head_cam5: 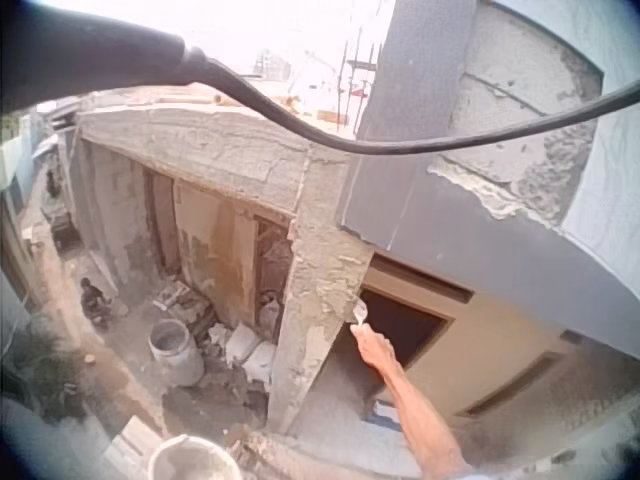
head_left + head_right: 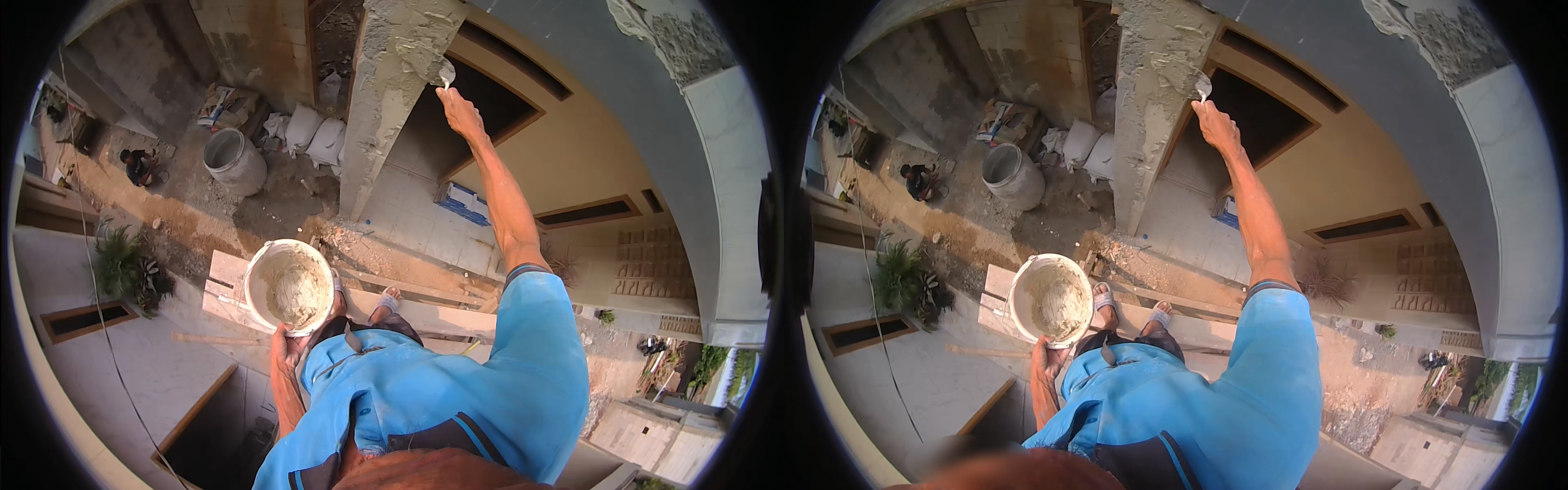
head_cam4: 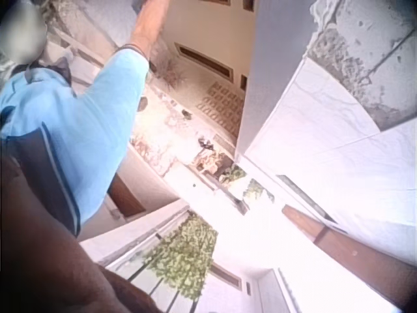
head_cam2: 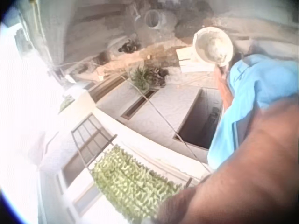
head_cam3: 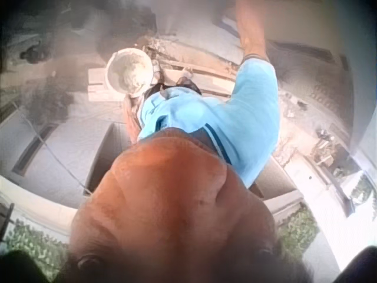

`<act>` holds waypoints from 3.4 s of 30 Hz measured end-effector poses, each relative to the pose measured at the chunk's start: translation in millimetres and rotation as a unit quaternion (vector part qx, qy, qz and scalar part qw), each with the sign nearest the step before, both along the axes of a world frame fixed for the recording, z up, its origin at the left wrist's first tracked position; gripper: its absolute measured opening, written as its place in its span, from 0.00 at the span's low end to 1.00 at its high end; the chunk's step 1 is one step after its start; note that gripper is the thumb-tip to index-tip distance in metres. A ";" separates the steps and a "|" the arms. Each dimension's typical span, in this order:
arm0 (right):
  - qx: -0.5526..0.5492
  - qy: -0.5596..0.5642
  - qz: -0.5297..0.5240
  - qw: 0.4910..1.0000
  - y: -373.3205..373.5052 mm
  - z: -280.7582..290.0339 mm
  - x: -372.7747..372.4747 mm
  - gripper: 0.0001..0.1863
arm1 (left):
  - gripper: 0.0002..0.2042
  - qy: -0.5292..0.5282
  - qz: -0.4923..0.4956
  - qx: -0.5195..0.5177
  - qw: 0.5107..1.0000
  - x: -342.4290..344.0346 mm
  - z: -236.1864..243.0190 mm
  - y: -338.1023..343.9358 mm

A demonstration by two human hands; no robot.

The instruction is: The person scoops plaster from a bucket with a trowel and applies it to a vertical wall surface. They repeatedly smooth the plaster on the wall while standing on a wooden scaffold.

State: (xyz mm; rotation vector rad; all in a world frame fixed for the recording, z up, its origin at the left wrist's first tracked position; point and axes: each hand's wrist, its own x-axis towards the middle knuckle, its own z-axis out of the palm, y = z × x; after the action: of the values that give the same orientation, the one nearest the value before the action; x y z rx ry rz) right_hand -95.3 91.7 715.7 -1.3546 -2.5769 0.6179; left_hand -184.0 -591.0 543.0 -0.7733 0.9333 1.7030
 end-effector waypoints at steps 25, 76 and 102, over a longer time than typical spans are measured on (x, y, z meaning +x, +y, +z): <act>0.023 0.023 -0.022 0.999 -45.4 41.6 -48.2 0.35 | 0.23 -0.017 -0.003 0.007 1.000 -8.8 -3.3 22.0; -0.005 -0.076 -0.010 0.997 -8.9 21.2 -36.5 0.32 | 0.23 0.013 0.043 -0.041 0.998 2.5 -16.4 9.4; -0.033 -0.075 0.023 0.996 3.5 -136.8 -58.2 0.32 | 0.25 0.009 -0.011 -0.087 0.996 3.4 -7.4 3.0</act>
State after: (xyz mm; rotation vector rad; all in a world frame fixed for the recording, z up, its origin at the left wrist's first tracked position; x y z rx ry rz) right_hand -153.5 95.2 578.9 -1.4173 -2.7351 0.6375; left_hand -180.6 -588.0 535.6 -0.8603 1.1087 1.6266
